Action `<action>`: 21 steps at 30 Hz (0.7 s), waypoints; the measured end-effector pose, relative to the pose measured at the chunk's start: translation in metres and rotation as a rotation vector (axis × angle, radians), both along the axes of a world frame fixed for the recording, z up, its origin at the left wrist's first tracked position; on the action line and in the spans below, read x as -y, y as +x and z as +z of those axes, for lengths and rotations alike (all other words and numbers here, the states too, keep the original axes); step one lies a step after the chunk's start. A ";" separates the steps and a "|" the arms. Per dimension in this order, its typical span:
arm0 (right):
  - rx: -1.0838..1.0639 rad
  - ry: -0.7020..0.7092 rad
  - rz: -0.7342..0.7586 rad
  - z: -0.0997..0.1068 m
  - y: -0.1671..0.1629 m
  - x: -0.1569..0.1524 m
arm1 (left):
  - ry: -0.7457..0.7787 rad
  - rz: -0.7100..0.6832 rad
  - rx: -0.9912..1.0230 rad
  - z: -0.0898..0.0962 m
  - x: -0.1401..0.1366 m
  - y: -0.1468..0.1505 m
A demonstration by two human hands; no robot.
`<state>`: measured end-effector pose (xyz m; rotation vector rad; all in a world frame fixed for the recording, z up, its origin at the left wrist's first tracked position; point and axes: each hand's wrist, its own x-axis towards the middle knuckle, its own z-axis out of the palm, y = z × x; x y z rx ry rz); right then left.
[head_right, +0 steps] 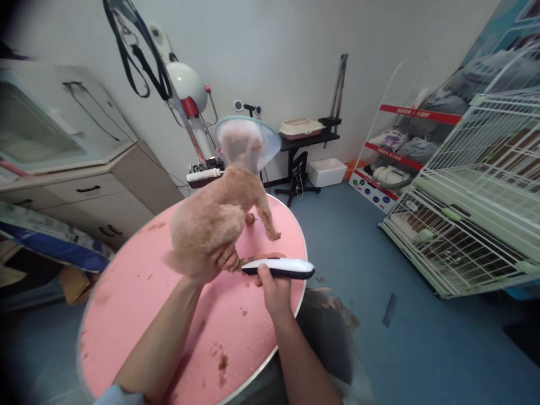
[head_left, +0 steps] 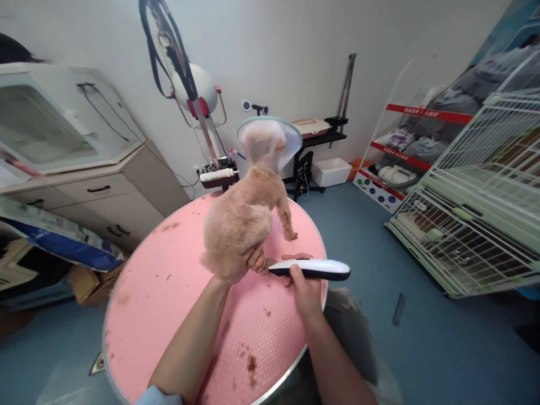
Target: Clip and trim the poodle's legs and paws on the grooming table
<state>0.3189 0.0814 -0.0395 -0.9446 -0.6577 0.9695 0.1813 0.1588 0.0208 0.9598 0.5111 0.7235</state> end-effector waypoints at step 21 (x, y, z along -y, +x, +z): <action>-0.135 0.022 0.181 -0.009 0.027 0.009 | 0.126 -0.023 0.055 -0.002 0.000 -0.008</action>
